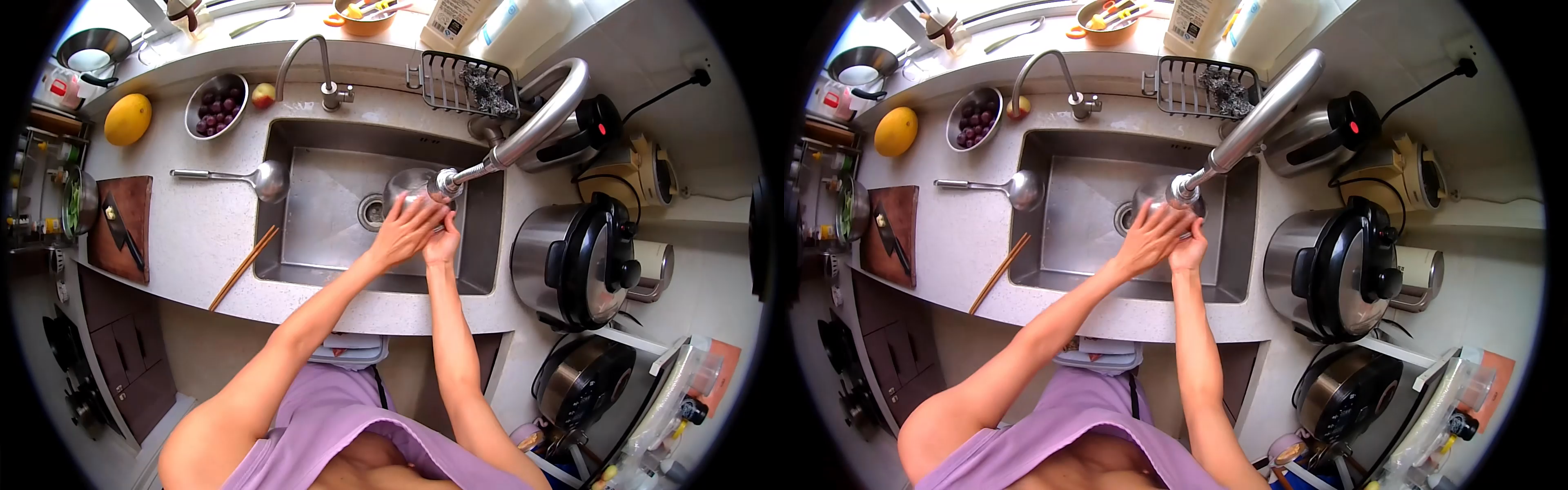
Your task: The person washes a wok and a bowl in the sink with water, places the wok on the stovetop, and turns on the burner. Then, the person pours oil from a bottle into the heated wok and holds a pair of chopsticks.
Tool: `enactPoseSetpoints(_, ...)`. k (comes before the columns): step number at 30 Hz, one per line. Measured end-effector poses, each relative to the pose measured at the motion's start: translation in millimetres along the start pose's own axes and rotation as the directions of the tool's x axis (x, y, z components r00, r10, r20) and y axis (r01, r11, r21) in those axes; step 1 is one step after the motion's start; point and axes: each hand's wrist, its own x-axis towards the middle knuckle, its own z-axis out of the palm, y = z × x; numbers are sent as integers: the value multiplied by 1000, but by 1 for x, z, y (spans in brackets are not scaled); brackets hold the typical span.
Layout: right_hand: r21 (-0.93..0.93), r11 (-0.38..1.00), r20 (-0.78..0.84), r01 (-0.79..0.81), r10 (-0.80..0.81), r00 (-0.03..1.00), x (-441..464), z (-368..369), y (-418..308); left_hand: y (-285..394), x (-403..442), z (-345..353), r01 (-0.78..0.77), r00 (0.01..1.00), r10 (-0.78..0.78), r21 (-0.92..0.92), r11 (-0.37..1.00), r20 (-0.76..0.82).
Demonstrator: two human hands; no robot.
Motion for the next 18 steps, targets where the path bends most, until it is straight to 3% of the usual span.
enactPoseSetpoints(1,5,1000,2,2,-2,1000,1,3,-2,0,-9,3,-5,1000,5,2,1000,2)
enactPoseSetpoints(2,90,996,-136,29,-17,991,2,5,-5,1,-17,8,295,944,-312,-151,943,-107)
enactPoseSetpoints(3,166,984,-275,67,-19,961,0,6,-8,1,-25,12,542,777,-609,-327,775,-156)
enactPoseSetpoints(4,106,994,-62,-19,26,998,-6,6,-10,-7,-25,15,542,778,-610,-330,773,-153)
enactPoseSetpoints(5,103,995,-68,-16,23,997,-9,3,-12,-24,-22,18,617,648,-762,-591,519,7)
enactPoseSetpoints(6,60,994,33,-86,84,996,-13,-1,-14,-43,-18,21,623,512,-832,-760,186,216)
enactPoseSetpoints(7,10,988,135,-152,149,980,-15,-4,-16,-63,-11,21,552,391,-808,-815,-176,440)
enactPoseSetpoints(8,-99,976,187,-195,211,959,-19,-1,-20,-83,-4,17,554,458,-662,-773,-309,593)
enactPoseSetpoints(9,-97,976,184,-193,208,961,-26,15,-23,-93,3,19,556,458,-659,-771,-311,596)
enactPoseSetpoints(10,-399,903,172,-157,242,955,-31,38,-24,-102,11,20,704,483,-566,-681,-202,668)
enactPoseSetpoints(11,-658,746,148,-106,266,953,-31,52,-23,-105,15,20,819,481,-467,-571,-64,742)
enactPoseSetpoints(12,-838,545,150,-29,281,948,-18,35,-13,-96,19,25,833,450,-489,-548,-70,747)
enactPoseSetpoints(13,-829,559,147,-25,261,954,-11,32,-5,-87,17,31,833,477,-540,-552,28,693)
enactPoseSetpoints(14,-971,128,227,204,206,952,-7,31,4,-69,24,16,871,358,-575,-485,-79,736)
enactPoseSetpoints(15,-865,-348,313,362,192,930,-5,32,10,-49,30,0,890,235,-597,-417,-186,767)
enactPoseSetpoints(16,-890,-317,276,329,202,940,-14,49,8,-38,24,0,856,217,-564,-433,-282,797)
enactPoseSetpoints(18,-911,-229,286,342,246,926,-21,55,3,-45,5,11,857,282,-635,-487,-172,720)
